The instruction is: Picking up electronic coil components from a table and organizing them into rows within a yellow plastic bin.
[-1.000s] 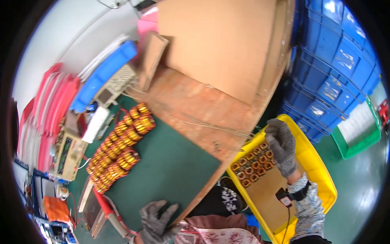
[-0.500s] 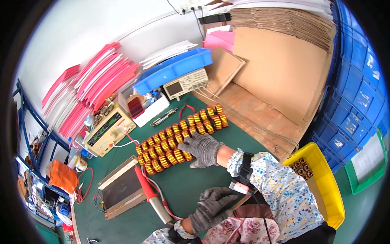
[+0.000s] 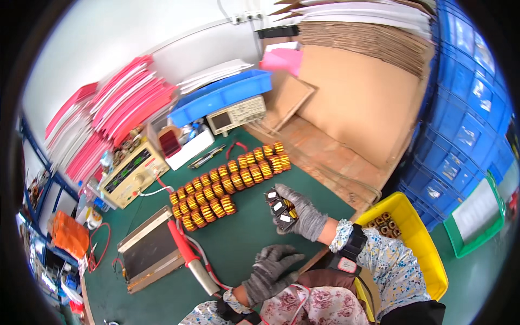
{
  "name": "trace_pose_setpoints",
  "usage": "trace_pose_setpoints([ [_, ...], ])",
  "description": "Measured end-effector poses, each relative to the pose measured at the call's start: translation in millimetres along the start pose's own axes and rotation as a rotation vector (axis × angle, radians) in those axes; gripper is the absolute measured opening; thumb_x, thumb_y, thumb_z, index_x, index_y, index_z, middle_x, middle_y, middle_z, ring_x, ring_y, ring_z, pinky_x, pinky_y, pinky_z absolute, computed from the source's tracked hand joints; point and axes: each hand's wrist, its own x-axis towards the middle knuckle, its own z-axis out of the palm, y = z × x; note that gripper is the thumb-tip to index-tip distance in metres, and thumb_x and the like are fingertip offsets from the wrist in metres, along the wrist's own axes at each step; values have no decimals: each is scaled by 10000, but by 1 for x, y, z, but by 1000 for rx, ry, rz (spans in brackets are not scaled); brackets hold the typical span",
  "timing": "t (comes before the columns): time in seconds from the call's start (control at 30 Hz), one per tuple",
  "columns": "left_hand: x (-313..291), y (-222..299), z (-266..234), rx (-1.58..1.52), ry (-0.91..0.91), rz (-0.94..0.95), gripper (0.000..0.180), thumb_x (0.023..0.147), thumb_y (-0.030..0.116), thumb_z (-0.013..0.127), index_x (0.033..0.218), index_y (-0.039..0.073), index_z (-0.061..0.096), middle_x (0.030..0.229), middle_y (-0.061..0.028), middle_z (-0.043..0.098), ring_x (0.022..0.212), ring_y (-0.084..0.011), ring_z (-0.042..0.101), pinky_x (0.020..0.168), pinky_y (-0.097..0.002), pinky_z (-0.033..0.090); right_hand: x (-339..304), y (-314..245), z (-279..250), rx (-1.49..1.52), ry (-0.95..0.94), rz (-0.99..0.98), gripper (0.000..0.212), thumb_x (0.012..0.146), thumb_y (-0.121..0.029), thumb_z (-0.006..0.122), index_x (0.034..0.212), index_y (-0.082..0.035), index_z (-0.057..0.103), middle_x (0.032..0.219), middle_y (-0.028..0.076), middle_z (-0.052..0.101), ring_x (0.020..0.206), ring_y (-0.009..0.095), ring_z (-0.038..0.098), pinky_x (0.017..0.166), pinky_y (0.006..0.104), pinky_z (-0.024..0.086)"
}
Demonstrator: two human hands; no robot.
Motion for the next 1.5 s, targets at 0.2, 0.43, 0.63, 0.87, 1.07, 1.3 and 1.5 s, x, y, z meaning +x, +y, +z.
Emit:
trace_pose_setpoints([
  [0.2,24,2,0,20,-58,38,398,714,236,642,1089,116,581,1107,-132,512,1029,-304,470,875,-409,357,-66,2,-77,620,-200,193,473,853,-499,471,972,-50,565,816,76,594,658,175,581,487,301,503],
  [0.43,59,9,8,91,-107,-17,411,684,207,660,1078,114,591,1088,-114,510,1012,-300,462,880,-413,344,-143,49,-188,614,236,-21,440,843,-442,519,961,-23,586,750,60,621,601,145,581,494,251,470],
  [0.63,90,16,26,146,-161,-79,411,693,282,650,1071,129,600,1093,-94,475,1016,-298,427,874,-423,335,-150,237,-330,623,535,375,259,868,-319,504,838,-83,605,712,36,614,538,140,555,457,279,467],
  [0.87,100,22,31,270,-237,-82,426,787,341,597,1149,118,558,1144,-101,457,1029,-313,428,877,-443,331,-123,359,-369,138,856,606,385,785,-427,586,894,-59,612,727,72,611,560,243,576,475,390,484],
  [1.07,109,24,37,264,-245,-121,416,785,317,608,1141,107,559,1144,-104,449,1030,-311,421,875,-440,334,-117,380,-397,106,916,673,383,791,-418,580,917,-58,606,757,75,610,580,240,578,484,389,484],
  [1.3,110,24,40,285,-245,-152,428,784,334,619,1134,94,560,1153,-104,444,1041,-307,411,888,-439,330,-112,386,-413,98,940,703,381,799,-409,574,943,-57,598,793,78,608,603,236,581,495,388,483],
  [1.5,108,25,38,290,-254,-151,432,779,327,626,1138,96,559,1144,-105,446,1046,-308,405,897,-438,324,-110,385,-419,96,939,714,381,806,-400,568,966,-55,591,823,81,607,623,232,583,505,388,483],
])
